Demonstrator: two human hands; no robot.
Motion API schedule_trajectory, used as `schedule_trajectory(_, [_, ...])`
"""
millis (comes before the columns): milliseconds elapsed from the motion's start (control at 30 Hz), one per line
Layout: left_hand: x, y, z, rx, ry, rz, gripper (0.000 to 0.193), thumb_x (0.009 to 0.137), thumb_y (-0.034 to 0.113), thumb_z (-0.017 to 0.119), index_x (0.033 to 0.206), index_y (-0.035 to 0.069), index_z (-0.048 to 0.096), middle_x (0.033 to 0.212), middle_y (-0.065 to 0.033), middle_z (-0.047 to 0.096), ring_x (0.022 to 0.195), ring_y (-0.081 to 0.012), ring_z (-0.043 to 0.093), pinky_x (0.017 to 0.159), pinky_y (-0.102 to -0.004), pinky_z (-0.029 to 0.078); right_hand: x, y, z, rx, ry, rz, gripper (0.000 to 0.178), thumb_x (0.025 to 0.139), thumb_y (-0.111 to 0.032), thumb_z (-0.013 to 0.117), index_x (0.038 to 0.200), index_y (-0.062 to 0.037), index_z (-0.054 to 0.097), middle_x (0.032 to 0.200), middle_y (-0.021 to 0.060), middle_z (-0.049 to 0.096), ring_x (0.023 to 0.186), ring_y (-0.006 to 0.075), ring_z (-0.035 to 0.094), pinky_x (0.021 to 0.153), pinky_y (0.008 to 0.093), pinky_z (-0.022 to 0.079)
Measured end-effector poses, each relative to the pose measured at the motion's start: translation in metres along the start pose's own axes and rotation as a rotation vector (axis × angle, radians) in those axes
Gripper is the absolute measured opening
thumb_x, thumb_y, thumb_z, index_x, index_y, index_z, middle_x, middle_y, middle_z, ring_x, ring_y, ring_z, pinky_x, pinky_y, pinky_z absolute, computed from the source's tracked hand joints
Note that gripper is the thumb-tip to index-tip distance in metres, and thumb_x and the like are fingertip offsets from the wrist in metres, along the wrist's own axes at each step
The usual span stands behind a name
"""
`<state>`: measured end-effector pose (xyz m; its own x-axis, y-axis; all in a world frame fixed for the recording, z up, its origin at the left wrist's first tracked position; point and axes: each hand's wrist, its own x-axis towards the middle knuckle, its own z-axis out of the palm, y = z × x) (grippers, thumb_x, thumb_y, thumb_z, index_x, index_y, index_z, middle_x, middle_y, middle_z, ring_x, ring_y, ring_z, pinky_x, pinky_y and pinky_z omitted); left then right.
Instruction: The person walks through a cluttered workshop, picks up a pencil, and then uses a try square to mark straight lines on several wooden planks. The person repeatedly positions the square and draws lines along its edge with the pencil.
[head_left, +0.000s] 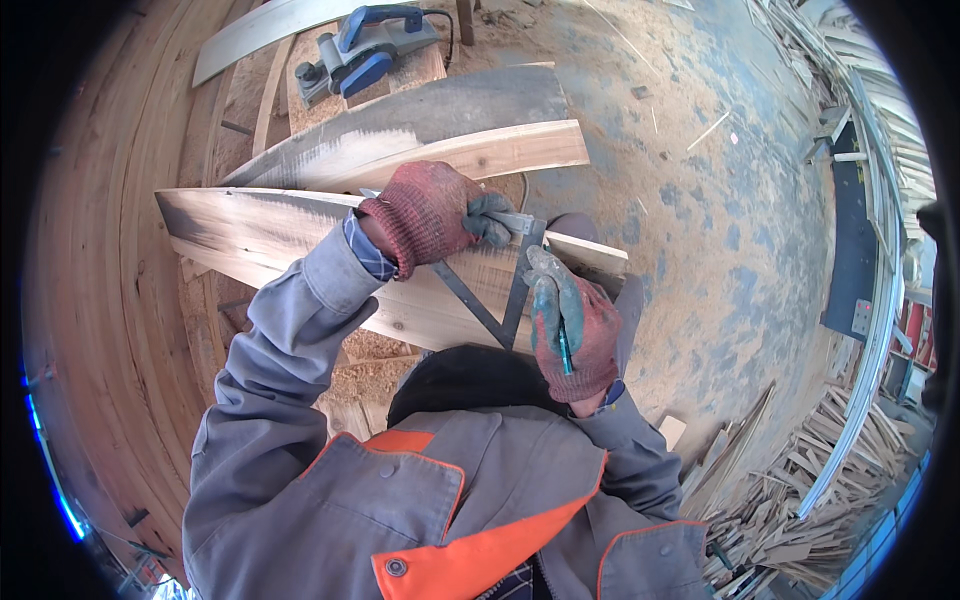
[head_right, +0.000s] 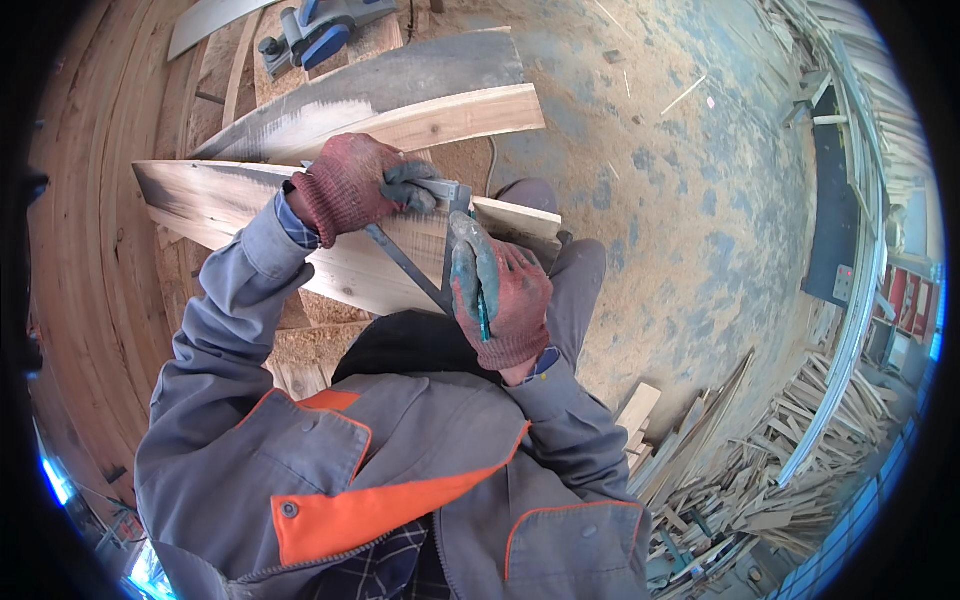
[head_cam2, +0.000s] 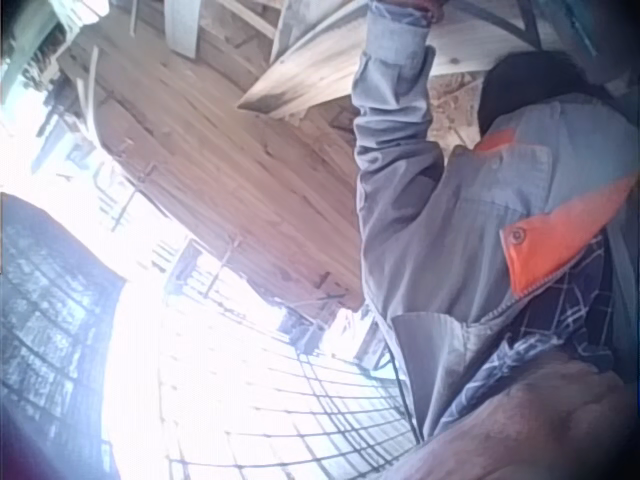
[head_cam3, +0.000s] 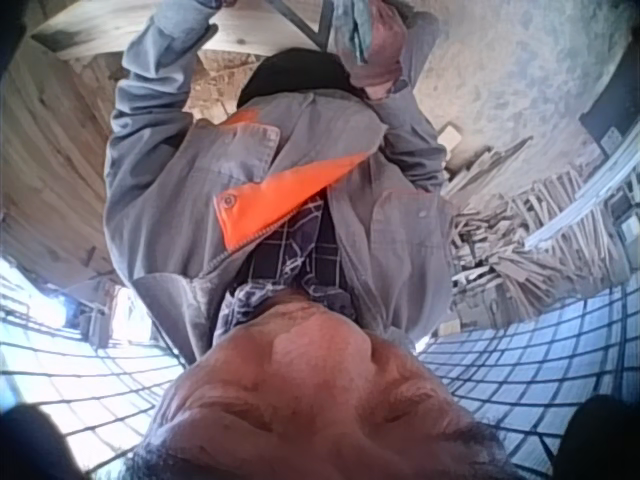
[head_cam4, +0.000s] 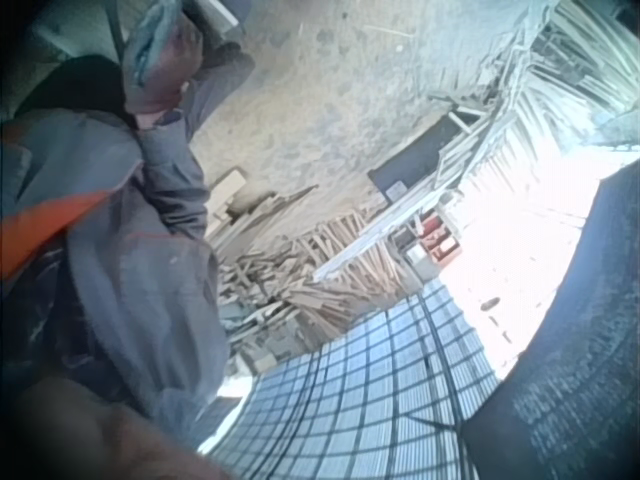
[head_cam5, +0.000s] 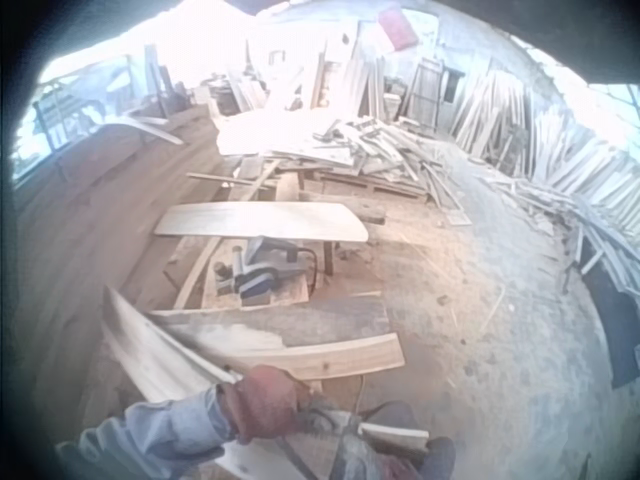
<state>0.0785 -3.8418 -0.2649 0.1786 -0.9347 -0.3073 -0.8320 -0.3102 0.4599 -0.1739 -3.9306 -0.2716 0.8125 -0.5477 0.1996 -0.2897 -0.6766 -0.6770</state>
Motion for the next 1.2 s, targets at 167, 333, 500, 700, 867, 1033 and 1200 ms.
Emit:
schedule_trajectory(167, [0.000,0.002,0.001,-0.017,0.035,0.014,0.053,0.072,0.026,0.081,0.125,0.025,0.073,0.096,-0.0073,0.076,0.092,-0.0309,0.072,0.084,-0.0406,0.058,-0.019,0.002,0.002,0.024,-0.049,0.049,0.043,0.073,-0.022,0.076,0.112,-0.0036,0.070,0.097,0.0165,0.072,0.093,0.0387,0.069,0.085,0.0437,0.056])
schedule_trajectory(333, [0.005,0.000,0.002,-0.025,0.017,0.024,0.042,0.078,0.032,0.080,0.118,0.020,0.075,0.092,-0.0104,0.075,0.089,-0.0336,0.072,0.081,-0.0432,0.058,-0.032,0.008,0.006,-0.016,-0.030,0.024,0.047,0.074,-0.023,0.077,0.116,-0.0039,0.069,0.103,0.0154,0.073,0.098,0.0363,0.070,0.087,0.0440,0.056])
schedule_trajectory(500, [0.001,-0.003,0.001,-0.163,0.051,0.042,0.043,0.079,0.033,0.080,0.119,0.020,0.075,0.093,-0.0108,0.075,0.089,-0.0325,0.072,0.082,-0.0420,0.058,-0.018,0.013,0.009,-0.132,0.019,-0.067,0.054,0.074,-0.027,0.079,0.121,-0.0031,0.066,0.109,0.0154,0.072,0.101,0.0354,0.070,0.088,0.0454,0.056])
schedule_trajectory(700, [0.002,-0.001,0.002,-0.099,0.055,0.026,0.054,0.071,0.026,0.083,0.125,0.024,0.074,0.099,-0.0078,0.076,0.092,-0.0301,0.072,0.084,-0.0397,0.058,-0.009,0.007,0.007,-0.163,0.031,-0.108,0.054,0.075,-0.030,0.080,0.119,-0.0029,0.066,0.107,0.0156,0.071,0.099,0.0359,0.070,0.085,0.0448,0.056])
schedule_trajectory(867, [0.001,-0.002,0.002,-0.131,0.050,0.035,0.052,0.072,0.025,0.083,0.123,0.024,0.074,0.098,-0.0078,0.076,0.091,-0.0304,0.072,0.083,-0.0397,0.058,-0.016,0.007,0.003,-0.110,-0.071,-0.083,0.047,0.074,-0.028,0.081,0.112,-0.0041,0.068,0.103,0.0147,0.072,0.093,0.0350,0.071,0.079,0.0440,0.057])
schedule_trajectory(1033, [0.003,-0.001,0.002,-0.141,0.020,0.005,0.046,0.074,0.028,0.082,0.120,0.023,0.075,0.097,-0.0085,0.076,0.090,-0.0303,0.072,0.081,-0.0395,0.058,-0.034,0.008,-0.007,-0.027,-0.141,-0.076,0.042,0.079,-0.022,0.078,0.115,-0.0039,0.068,0.104,0.0166,0.072,0.096,0.0337,0.071,0.082,0.0431,0.056])
schedule_trajectory(1200, [0.001,0.000,0.000,-0.066,0.070,0.000,0.046,0.074,0.025,0.083,0.119,0.023,0.076,0.097,-0.0085,0.076,0.090,-0.0304,0.072,0.082,-0.0396,0.058,-0.032,0.039,-0.026,0.256,0.292,0.164,0.039,0.099,-0.022,0.063,0.133,-0.0032,0.062,0.124,0.0191,0.065,0.117,0.0326,0.064,0.101,0.0402,0.049])
